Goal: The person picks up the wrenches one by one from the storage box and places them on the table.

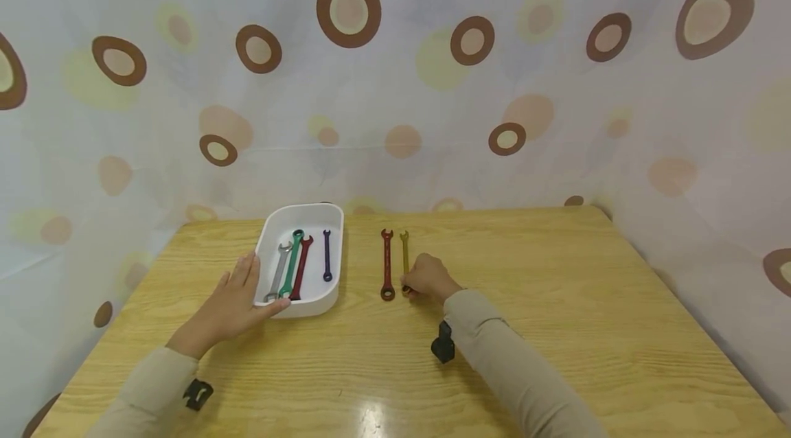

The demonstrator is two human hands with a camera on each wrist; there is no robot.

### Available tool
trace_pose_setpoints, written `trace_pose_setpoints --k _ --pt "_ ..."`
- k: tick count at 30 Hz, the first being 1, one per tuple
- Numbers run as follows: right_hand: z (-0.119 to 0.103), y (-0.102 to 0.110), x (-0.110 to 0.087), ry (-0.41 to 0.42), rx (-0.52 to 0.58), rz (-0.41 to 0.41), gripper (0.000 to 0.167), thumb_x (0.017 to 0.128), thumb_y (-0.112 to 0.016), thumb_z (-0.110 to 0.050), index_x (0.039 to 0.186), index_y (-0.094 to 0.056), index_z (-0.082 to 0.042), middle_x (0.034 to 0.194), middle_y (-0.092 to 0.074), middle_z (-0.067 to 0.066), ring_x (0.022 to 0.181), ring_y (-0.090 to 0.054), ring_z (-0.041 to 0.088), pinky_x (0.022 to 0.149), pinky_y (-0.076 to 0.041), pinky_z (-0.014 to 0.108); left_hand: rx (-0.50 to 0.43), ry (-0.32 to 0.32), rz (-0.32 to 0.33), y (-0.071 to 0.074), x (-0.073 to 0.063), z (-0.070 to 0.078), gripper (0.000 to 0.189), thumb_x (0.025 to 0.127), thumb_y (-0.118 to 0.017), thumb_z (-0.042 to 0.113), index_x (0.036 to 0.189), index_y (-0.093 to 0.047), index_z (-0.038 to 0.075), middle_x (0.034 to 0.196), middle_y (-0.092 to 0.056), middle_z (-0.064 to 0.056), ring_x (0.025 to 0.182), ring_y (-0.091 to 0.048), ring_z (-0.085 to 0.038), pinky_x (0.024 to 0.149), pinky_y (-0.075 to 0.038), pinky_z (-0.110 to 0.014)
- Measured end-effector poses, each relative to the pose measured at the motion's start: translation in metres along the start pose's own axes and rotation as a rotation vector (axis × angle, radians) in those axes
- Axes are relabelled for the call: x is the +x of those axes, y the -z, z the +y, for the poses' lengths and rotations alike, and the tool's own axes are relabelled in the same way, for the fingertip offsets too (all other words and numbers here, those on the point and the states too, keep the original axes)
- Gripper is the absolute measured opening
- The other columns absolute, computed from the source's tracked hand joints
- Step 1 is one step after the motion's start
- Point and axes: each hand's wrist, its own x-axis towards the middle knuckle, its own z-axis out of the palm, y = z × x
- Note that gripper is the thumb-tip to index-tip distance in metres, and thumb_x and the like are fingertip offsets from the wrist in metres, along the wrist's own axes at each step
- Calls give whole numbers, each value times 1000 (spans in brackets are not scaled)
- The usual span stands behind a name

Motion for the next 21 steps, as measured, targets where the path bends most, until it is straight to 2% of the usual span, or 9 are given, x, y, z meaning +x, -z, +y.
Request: trace_pose_setpoints --k 5,12,21 --pt "-1 0 2 16 -69 20 34 91 -65 -14 60 -70 -1 54 -65 6 47 -61 14 63 -55 29 4 -15 24 0 0 0 116 83 -48 74 146 -12 -15 154 -11 -32 142 -11 -48 113 -12 -61" --pt "-2 2 7 7 -183 43 38 87 -67 -16 52 -66 -3 49 -62 6 42 -57 14 54 -49 26 14 2 3 -2 1 -1 116 83 -46 76 148 -9 -14 156 -8 -30 143 -9 -47 114 -11 -60" --pt "-1 1 8 -1 -207 46 40 88 -67 -17 50 -63 -4 46 -59 4 39 -53 12 52 -49 25 30 -7 13 0 1 0 116 83 -45 75 147 -11 -15 155 -11 -32 142 -11 -47 113 -13 -60"
